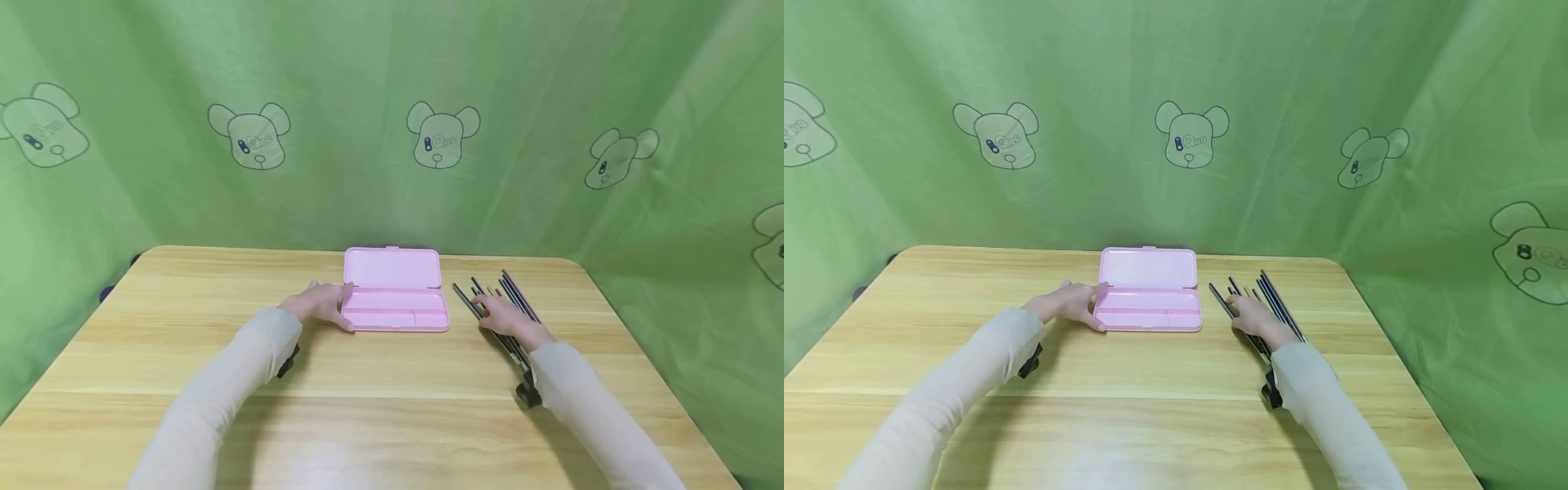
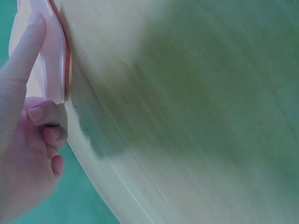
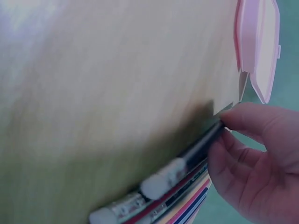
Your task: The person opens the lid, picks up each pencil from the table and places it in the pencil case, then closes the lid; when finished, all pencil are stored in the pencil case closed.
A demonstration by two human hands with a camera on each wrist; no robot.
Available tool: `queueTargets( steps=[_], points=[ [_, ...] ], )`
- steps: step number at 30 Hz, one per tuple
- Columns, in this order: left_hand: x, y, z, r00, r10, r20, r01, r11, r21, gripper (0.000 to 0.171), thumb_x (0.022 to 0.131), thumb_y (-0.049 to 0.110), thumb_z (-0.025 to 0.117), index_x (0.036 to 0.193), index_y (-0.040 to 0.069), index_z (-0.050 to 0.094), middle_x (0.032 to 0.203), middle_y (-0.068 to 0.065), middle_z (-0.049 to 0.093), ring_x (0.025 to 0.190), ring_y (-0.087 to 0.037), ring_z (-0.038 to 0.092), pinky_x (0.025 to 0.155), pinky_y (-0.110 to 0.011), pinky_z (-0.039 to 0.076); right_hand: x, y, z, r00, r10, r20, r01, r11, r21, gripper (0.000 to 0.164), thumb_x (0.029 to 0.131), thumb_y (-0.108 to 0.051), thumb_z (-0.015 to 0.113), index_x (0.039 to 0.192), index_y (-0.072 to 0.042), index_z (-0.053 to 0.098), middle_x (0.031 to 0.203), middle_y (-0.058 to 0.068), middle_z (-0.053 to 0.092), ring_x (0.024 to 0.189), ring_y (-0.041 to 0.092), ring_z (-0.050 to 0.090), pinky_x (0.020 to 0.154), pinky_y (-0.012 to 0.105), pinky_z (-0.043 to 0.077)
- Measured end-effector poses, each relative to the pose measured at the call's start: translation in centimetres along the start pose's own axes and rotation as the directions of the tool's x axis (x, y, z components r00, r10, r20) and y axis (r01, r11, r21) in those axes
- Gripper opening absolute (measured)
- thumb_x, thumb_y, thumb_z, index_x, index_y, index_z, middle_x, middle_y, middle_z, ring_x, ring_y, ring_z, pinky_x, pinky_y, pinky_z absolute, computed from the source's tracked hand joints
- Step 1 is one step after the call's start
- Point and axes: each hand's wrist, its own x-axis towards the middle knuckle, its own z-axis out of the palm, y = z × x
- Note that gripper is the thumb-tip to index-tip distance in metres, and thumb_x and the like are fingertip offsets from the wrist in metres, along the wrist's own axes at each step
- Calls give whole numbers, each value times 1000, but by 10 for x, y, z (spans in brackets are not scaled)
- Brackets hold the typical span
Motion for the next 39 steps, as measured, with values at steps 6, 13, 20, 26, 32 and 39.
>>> queueTargets(
  steps=[6, 13, 20, 26, 32, 39],
  points=[
    [1, 1, -1, 1000, 15, 17, -15, 1000, -15, 100, 68, 47, 75, 141, 0, 26, 125, -24, 51, 115, -34, 50, 101, -42, 37, 0, 1, -7, 998, 2, -56, 0, 999, 43, 48, 82, 1, 54, 128, 9, 42, 76, 12, 57, 65, 20, 52, 58, 33, 47],
    [1, -1, 0, 999, 26, 37, -23, 998, -63, 103, 70, 44, 74, 143, -4, 18, 135, -27, 40, 124, -35, 42, 106, -41, 32, 6, -3, -12, 990, -105, -95, 115, 988, 107, 43, 82, 5, 49, 125, 11, 45, 68, 6, 50, 60, 15, 44, 54, 28, 40],
    [-1, -2, 0, 998, 25, 51, -18, 990, -137, 103, 72, 40, 74, 144, -2, 13, 140, -27, 33, 129, -35, 35, 109, -41, 26, 16, -10, -10, 986, -156, -60, 164, 972, 169, 35, 86, 5, 49, 120, 5, 53, 72, 8, 49, 63, 16, 42, 57, 27, 38],
    [-2, -2, -1, 998, 5, 69, 6, 988, -152, 104, 73, 40, 74, 145, 0, 11, 144, -24, 27, 132, -34, 30, 111, -41, 22, 32, -24, -3, 974, -199, -106, 213, 965, 150, 31, 85, 4, 53, 116, 3, 58, 76, 11, 54, 69, 19, 47, 63, 31, 42],
    [1, -2, -2, 997, 1, 75, 11, 987, -158, 104, 72, 39, 74, 145, 0, 11, 146, -22, 23, 134, -33, 26, 112, -40, 19, 46, -41, 6, 969, -225, -104, 242, 948, 206, 31, 82, 7, 54, 112, 5, 60, 78, 10, 56, 72, 18, 49, 67, 29, 43],
    [1, 2, -5, 995, -27, 93, 40, 990, -136, 105, 71, 40, 75, 145, 0, 12, 146, -22, 24, 133, -32, 27, 112, -40, 21, 57, -61, 20, 960, -259, -103, 276, 936, 217, 30, 81, 8, 55, 109, 3, 63, 82, 11, 55, 76, 19, 48, 69, 28, 44]
  ],
)
